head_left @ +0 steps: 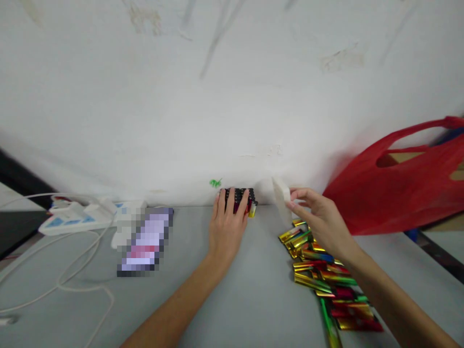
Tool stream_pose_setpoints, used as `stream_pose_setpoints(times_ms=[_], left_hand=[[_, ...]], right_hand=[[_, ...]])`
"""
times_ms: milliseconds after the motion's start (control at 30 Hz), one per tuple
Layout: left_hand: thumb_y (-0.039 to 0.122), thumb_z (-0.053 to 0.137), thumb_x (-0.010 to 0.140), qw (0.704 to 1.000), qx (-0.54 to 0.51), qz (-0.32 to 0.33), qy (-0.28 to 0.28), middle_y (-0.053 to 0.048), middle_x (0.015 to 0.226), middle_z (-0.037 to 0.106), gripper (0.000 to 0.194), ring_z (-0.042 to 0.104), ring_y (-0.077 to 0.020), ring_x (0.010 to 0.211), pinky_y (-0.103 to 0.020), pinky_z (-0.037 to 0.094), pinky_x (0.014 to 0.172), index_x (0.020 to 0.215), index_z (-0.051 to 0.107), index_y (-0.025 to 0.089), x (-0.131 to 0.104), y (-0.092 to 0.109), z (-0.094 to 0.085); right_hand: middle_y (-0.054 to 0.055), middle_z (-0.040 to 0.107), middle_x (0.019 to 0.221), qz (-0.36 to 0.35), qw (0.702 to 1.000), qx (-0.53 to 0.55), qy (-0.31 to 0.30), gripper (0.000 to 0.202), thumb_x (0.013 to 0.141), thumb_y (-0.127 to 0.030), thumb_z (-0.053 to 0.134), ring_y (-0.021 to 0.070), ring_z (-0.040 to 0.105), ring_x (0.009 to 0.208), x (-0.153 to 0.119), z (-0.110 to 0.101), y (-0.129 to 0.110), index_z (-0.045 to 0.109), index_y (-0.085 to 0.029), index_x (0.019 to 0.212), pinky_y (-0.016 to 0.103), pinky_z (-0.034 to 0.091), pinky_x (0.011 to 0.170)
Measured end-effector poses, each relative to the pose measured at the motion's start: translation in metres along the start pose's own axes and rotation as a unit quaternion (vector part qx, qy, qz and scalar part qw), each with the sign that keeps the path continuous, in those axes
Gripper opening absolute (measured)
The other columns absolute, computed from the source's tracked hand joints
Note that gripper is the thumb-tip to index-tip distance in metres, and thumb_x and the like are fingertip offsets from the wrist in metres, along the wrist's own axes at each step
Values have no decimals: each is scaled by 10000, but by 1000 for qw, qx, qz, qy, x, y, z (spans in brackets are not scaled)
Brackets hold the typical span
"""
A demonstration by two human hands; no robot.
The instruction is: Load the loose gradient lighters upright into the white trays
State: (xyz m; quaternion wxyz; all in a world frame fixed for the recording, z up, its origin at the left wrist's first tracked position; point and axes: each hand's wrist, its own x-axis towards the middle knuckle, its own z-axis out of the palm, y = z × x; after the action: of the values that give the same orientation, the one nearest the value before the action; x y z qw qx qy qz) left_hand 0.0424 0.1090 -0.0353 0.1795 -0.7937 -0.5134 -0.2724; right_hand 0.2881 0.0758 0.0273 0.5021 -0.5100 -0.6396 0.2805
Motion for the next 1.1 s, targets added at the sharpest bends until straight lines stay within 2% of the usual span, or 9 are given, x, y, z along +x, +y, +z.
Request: stream_pose_setpoints(times_ms=[67, 200, 367, 467, 633, 767, 933, 1033, 1100], left_hand=[[217, 664, 1105, 1000, -8, 2, 0, -204, 1699, 534, 630, 454, -450, 1606, -644, 391, 1322, 1708, 484, 234, 0, -2, 0], [227, 688, 1094, 1000, -25, 13, -6, -204, 1736, 484, 673, 412, -435, 1636, -638, 393, 1323, 1722, 446, 232, -3, -6, -3], [252, 650, 1112, 999, -40, 29, -17, -231, 1800, 362, 685, 305, -421, 1688, -639, 356, 1343, 1739, 386, 170, -10, -14, -9], [254, 637, 1114, 998, -45, 40, -26, -213, 1808, 356, 672, 299, -403, 1693, -629, 339, 1356, 1734, 396, 163, -12, -20, -10], [127, 541, 1118, 996, -48, 55, -49, -183, 1766, 452, 589, 398, -368, 1654, -604, 325, 1370, 1700, 469, 174, -6, -25, -11], [129, 508, 1127, 995, -62, 56, -55, -163, 1758, 469, 570, 416, -355, 1644, -601, 321, 1374, 1693, 479, 186, -2, -26, -18], [133, 481, 1128, 993, -100, 51, -28, -163, 1769, 442, 560, 366, -346, 1669, -594, 316, 1383, 1687, 462, 161, -10, -31, -27], [159, 479, 1132, 991, -129, 27, 4, -178, 1721, 494, 514, 395, -333, 1649, -575, 344, 1376, 1646, 494, 141, -18, -31, -37], [184, 466, 1139, 988, -151, 2, 24, -170, 1640, 580, 463, 487, -314, 1585, -541, 427, 1336, 1595, 537, 158, -23, -26, -51]], right_hand=[[69, 799, 1192, 53, 995, 87, -2, 292, 1036, -575, 677, 285, 730, 1076, -10, 7, -9, 720, -288, 1075, 436, 539, 966], [128, 828, 1205, 142, 966, 213, -34, 443, 1087, -616, 537, 299, 783, 1047, -29, 23, -23, 764, -246, 1174, 459, 585, 939], [122, 845, 1160, 316, 848, 420, -70, 356, 1060, -507, 645, 291, 787, 1090, -53, 41, -29, 797, -219, 1203, 432, 597, 962], [108, 838, 1048, 376, 824, 417, -77, 305, 1014, -473, 736, 264, 789, 1000, -65, 52, -34, 800, -185, 1092, 377, 606, 912], [3, 716, 778, 360, 875, 312, -80, 386, 839, -527, 895, 180, 695, 711, -79, 69, -31, 687, -202, 825, 290, 573, 701], [-79, 544, 602, 343, 897, 270, -70, 467, 826, -473, 910, 95, 498, 507, -89, 77, -18, 537, -222, 702, 201, 385, 467], [-116, 616, 688, 310, 911, 258, -86, 362, 895, -423, 813, 86, 486, 370, -98, 82, -11, 568, -279, 1119, 180, 276, 344], [-88, 689, 807, 279, 927, 231, -97, 461, 963, -364, 713, 116, 615, 397, -100, 81, -10, 500, -301, 1367, 188, 374, 346], [-42, 736, 940, 267, 933, 218, -99, 485, 984, -337, 665, 145, 712, 493, -101, 80, -11, 480, -306, 1431, 212, 467, 395]])
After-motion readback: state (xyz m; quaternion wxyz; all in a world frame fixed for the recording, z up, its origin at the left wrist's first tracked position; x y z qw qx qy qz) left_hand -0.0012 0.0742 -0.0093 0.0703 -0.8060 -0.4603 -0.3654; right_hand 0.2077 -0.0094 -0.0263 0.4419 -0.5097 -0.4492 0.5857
